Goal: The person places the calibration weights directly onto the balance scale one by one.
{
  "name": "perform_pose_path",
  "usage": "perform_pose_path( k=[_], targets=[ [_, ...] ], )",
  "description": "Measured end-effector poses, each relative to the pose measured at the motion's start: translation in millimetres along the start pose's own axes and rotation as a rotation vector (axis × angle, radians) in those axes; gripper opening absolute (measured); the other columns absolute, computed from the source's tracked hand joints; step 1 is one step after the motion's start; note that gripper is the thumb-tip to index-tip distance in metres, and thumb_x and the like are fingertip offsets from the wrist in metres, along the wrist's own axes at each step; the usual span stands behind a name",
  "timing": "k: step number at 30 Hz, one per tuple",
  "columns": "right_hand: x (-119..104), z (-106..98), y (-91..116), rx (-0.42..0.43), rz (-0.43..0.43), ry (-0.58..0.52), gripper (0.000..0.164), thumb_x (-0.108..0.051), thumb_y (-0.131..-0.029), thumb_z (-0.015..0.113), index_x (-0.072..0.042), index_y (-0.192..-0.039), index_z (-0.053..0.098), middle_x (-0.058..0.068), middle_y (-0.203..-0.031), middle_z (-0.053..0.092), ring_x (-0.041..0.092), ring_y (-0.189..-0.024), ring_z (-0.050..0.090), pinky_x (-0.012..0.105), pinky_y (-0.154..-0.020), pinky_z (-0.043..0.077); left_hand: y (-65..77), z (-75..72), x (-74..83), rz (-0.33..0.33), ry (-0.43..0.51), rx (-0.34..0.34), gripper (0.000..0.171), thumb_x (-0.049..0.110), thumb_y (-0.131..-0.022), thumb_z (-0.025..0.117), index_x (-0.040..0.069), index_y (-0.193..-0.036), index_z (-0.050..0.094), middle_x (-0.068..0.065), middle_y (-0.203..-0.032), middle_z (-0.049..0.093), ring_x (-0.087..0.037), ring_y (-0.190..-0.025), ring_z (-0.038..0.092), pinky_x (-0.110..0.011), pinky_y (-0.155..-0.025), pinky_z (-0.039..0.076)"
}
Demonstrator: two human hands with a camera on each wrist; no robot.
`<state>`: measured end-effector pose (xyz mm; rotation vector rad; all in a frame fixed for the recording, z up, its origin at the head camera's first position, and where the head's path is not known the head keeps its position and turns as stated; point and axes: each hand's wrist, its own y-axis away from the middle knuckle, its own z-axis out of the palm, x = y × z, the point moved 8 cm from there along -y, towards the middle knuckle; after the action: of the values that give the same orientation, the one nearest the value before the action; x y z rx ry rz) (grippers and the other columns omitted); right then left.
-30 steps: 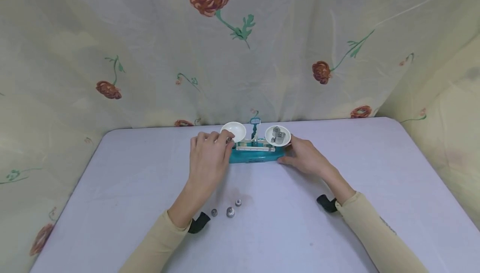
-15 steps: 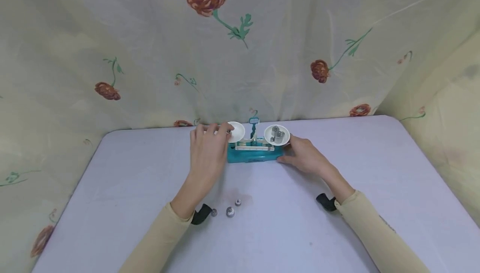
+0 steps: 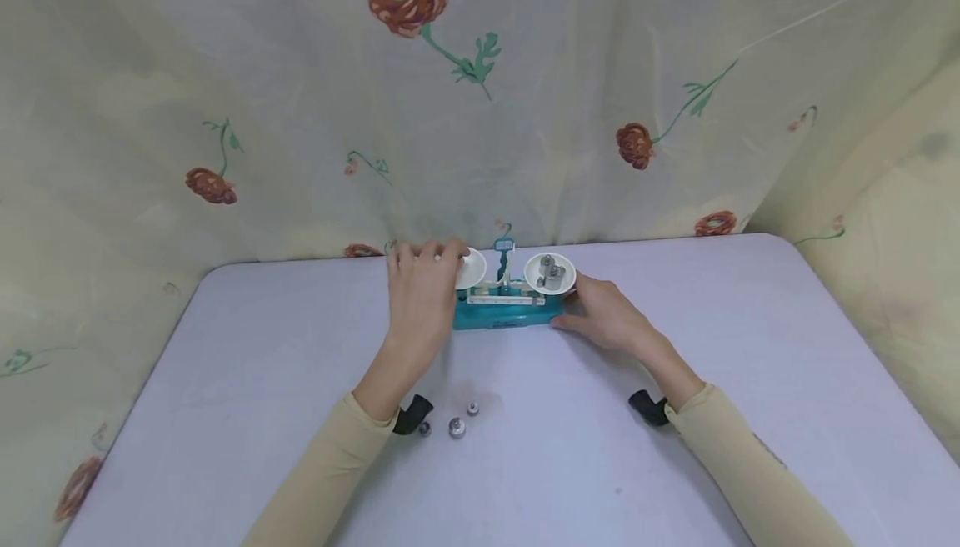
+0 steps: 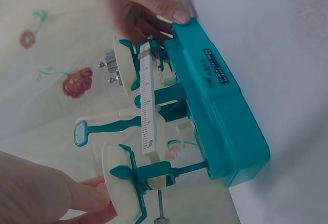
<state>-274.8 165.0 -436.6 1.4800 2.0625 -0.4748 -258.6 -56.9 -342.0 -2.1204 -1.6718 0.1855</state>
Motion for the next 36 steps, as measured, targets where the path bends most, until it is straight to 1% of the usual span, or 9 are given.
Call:
perform_pose_path(
  k=[4, 7, 14, 20, 25, 29, 32, 36],
  targets=[
    [-0.1, 1.1, -0.4, -0.005, 0.001, -0.004, 0.072, -0.012, -0.097, 0.079, 0.002, -0.159, 0.045, 0.025, -0.143, 0.067, 0.042, -0.134, 0.065, 0.059, -0.116, 0.051, -0.8, 1.7, -1.7, -0.011, -0.029, -0.015, 0.038, 0.007, -0.093, 0.084, 0.015, -0.128, 0.073, -0.018, -0.13, 0.076, -0.044, -0.122, 0.064, -0.061, -0.114, 0.048],
    [0.4, 1.5, -0.6, -0.006, 0.008, -0.001, 0.072, -0.012, -0.096, 0.08, 0.001, -0.158, 0.046, 0.024, -0.143, 0.068, 0.041, -0.133, 0.066, 0.058, -0.116, 0.052, -1.1, 2.7, -2.1, -0.008, -0.036, -0.015, 0.041, 0.008, -0.09, 0.087, 0.015, -0.128, 0.073, -0.019, -0.13, 0.076, -0.044, -0.121, 0.064, -0.06, -0.113, 0.048],
    [-1.5, 0.9, -1.5, -0.003, 0.002, 0.005, 0.072, -0.013, -0.096, 0.081, 0.002, -0.157, 0.046, 0.025, -0.14, 0.069, 0.042, -0.132, 0.066, 0.058, -0.115, 0.052, -1.3, 3.7, -1.0, -0.005, -0.046, 0.006, 0.035, 0.002, -0.093, 0.082, 0.015, -0.124, 0.075, -0.019, -0.127, 0.078, -0.046, -0.119, 0.064, -0.061, -0.113, 0.046],
    [0.6, 0.1, -0.9, -0.007, 0.021, -0.007, 0.075, -0.014, -0.096, 0.081, 0.001, -0.159, 0.044, 0.025, -0.144, 0.067, 0.042, -0.135, 0.065, 0.058, -0.116, 0.051, -1.6, 5.5, 1.3, 0.001, -0.057, 0.009, 0.035, 0.002, -0.092, 0.083, 0.014, -0.124, 0.076, -0.02, -0.126, 0.078, -0.047, -0.12, 0.065, -0.065, -0.116, 0.045],
    [1.6, -0.7, 0.0, -0.005, 0.017, -0.004, 0.075, -0.014, -0.096, 0.081, 0.002, -0.16, 0.044, 0.025, -0.144, 0.067, 0.042, -0.135, 0.065, 0.058, -0.116, 0.051, -1.9, 7.1, 1.2, -0.011, -0.061, 0.004, 0.034, 0.002, -0.093, 0.082, 0.015, -0.124, 0.076, -0.019, -0.125, 0.078, -0.047, -0.121, 0.065, -0.066, -0.117, 0.045],
    [2.6, -2.4, 1.2, 0.003, 0.013, 0.004, 0.073, -0.015, -0.096, 0.081, 0.002, -0.158, 0.046, 0.025, -0.141, 0.069, 0.042, -0.133, 0.066, 0.058, -0.114, 0.052, -1.8, 7.0, 2.5, -0.02, -0.057, -0.008, 0.032, 0.006, -0.096, 0.08, 0.016, -0.126, 0.076, -0.018, -0.126, 0.079, -0.045, -0.119, 0.065, -0.059, -0.108, 0.049],
    [3.6, -2.5, 1.2, 0.005, 0.014, 0.006, 0.072, -0.015, -0.096, 0.081, 0.002, -0.158, 0.046, 0.025, -0.14, 0.069, 0.041, -0.132, 0.067, 0.058, -0.114, 0.053, -0.7, 6.6, 2.7, -0.026, -0.06, -0.013, 0.029, 0.01, -0.098, 0.079, 0.017, -0.126, 0.076, -0.018, -0.127, 0.078, -0.044, -0.116, 0.066, -0.054, -0.098, 0.051],
    [4.4, -1.9, 0.2, 0.002, 0.015, 0.006, 0.074, -0.015, -0.096, 0.081, 0.002, -0.159, 0.045, 0.025, -0.142, 0.068, 0.041, -0.134, 0.066, 0.058, -0.115, 0.052, 1.5, 4.9, 1.4, -0.039, -0.065, -0.018, 0.03, 0.013, -0.099, 0.078, 0.019, -0.128, 0.075, -0.017, -0.129, 0.078, -0.043, -0.116, 0.066, -0.052, -0.096, 0.051]
  ],
)
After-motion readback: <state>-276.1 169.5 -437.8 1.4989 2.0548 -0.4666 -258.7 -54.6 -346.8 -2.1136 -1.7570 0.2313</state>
